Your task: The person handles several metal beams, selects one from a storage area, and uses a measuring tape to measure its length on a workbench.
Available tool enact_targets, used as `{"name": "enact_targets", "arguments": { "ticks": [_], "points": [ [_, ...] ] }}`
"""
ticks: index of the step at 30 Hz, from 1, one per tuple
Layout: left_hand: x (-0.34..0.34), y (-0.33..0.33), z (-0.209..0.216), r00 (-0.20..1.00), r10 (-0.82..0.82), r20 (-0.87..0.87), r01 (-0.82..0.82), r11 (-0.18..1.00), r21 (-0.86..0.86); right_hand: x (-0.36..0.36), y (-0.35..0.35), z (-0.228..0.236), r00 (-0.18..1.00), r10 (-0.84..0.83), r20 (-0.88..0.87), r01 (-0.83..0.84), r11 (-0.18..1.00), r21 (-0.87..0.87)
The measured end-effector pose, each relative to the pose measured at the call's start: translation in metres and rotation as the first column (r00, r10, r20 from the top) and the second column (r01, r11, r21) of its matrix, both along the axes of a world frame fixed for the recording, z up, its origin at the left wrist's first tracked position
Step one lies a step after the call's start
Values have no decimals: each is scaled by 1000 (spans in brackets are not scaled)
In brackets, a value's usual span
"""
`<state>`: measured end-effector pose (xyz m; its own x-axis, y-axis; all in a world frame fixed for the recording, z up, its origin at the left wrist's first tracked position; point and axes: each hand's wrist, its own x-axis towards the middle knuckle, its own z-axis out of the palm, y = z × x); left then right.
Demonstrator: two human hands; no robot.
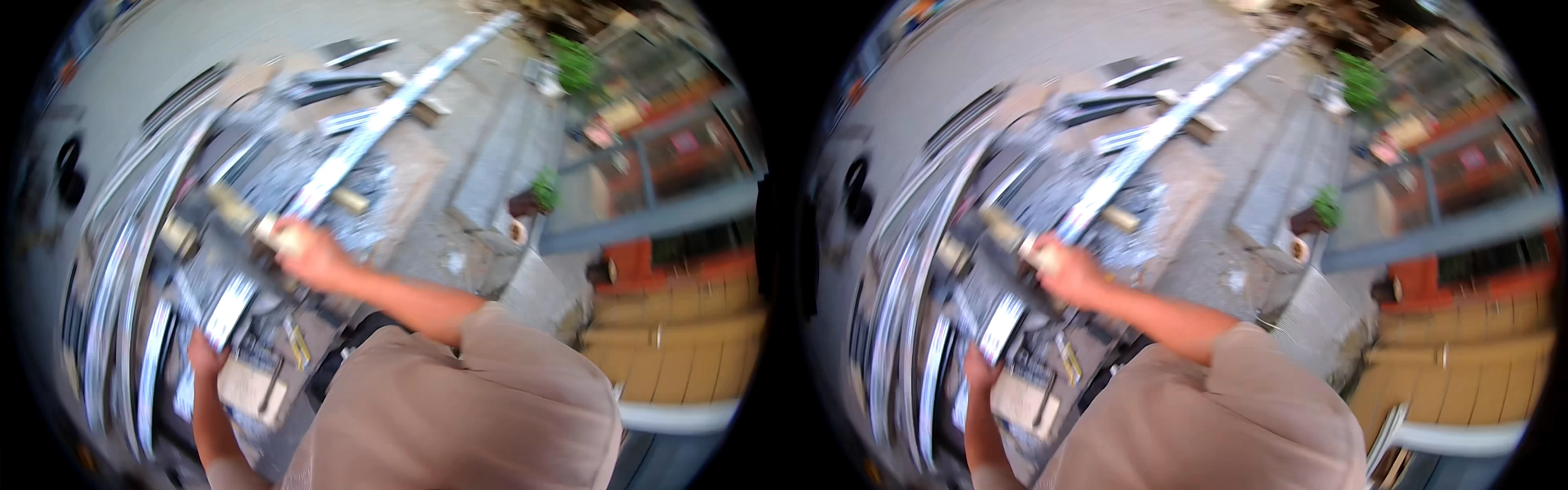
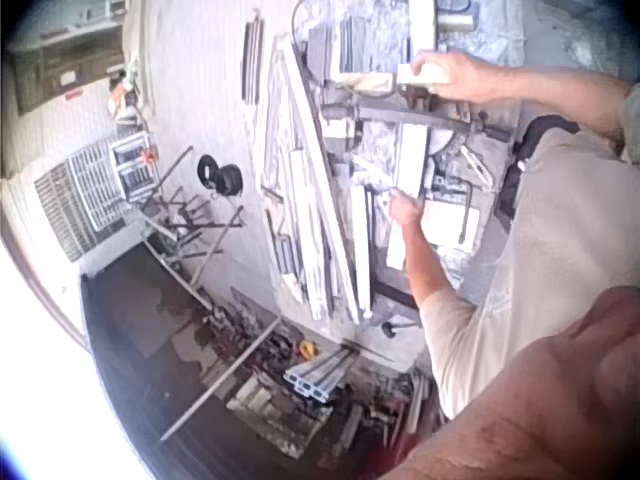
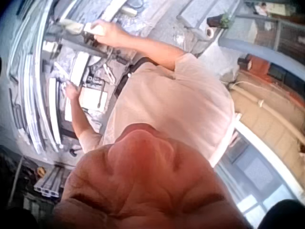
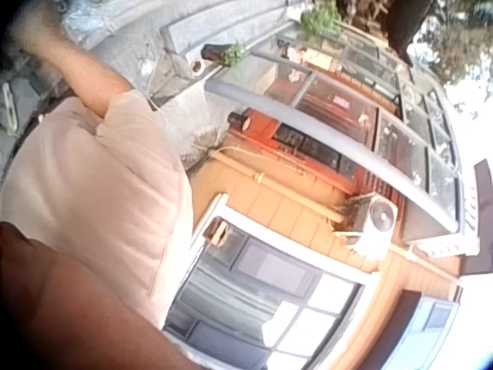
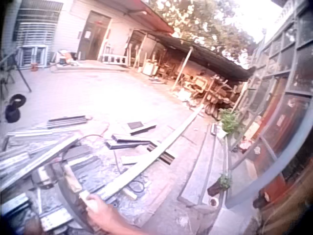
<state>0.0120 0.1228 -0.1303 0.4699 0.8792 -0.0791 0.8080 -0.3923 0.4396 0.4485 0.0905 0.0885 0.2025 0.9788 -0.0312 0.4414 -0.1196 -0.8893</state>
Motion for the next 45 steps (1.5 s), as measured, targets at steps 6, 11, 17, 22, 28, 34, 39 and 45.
{"name": "enact_targets", "arguments": {
  "ticks": [6, 11, 17, 22, 28, 34, 39, 45],
  "points": [
    [22, 12, 17, 990, 60, -128, -68, 996, -59, -12, 96, 93, 976, 83, 202, -43, 980, -194],
    [24, 0, 50, 968, 71, -243, -112, 981, -157, -15, 149, 104, 983, 153, 100, -125, 963, -241],
    [-45, -54, 83, 951, 62, -304, -130, 970, -207, -19, 186, 103, 989, 145, 35, -127, 941, -314],
    [-122, -48, 126, 886, 150, -438, -263, 942, -210, -23, 189, 110, 994, 102, 45, -82, 939, -334],
    [-194, -20, 140, 844, 148, -515, -218, 973, -78, -26, 200, 109, 988, 120, 96, -79, 933, -352],
    [-215, -22, 97, 841, 286, -460, -325, 946, -5, -29, 199, 113, 990, 94, 105, -50, 932, -358],
    [-207, -26, 56, 823, 397, -406, -410, 910, 60, -28, 212, 106, 986, 120, 119, -70, 930, -360],
    [-189, -20, 10, 805, 534, -259, -450, 834, 320, -3, 219, 98, 979, 155, 135, -96, 926, -365]
  ]
}}
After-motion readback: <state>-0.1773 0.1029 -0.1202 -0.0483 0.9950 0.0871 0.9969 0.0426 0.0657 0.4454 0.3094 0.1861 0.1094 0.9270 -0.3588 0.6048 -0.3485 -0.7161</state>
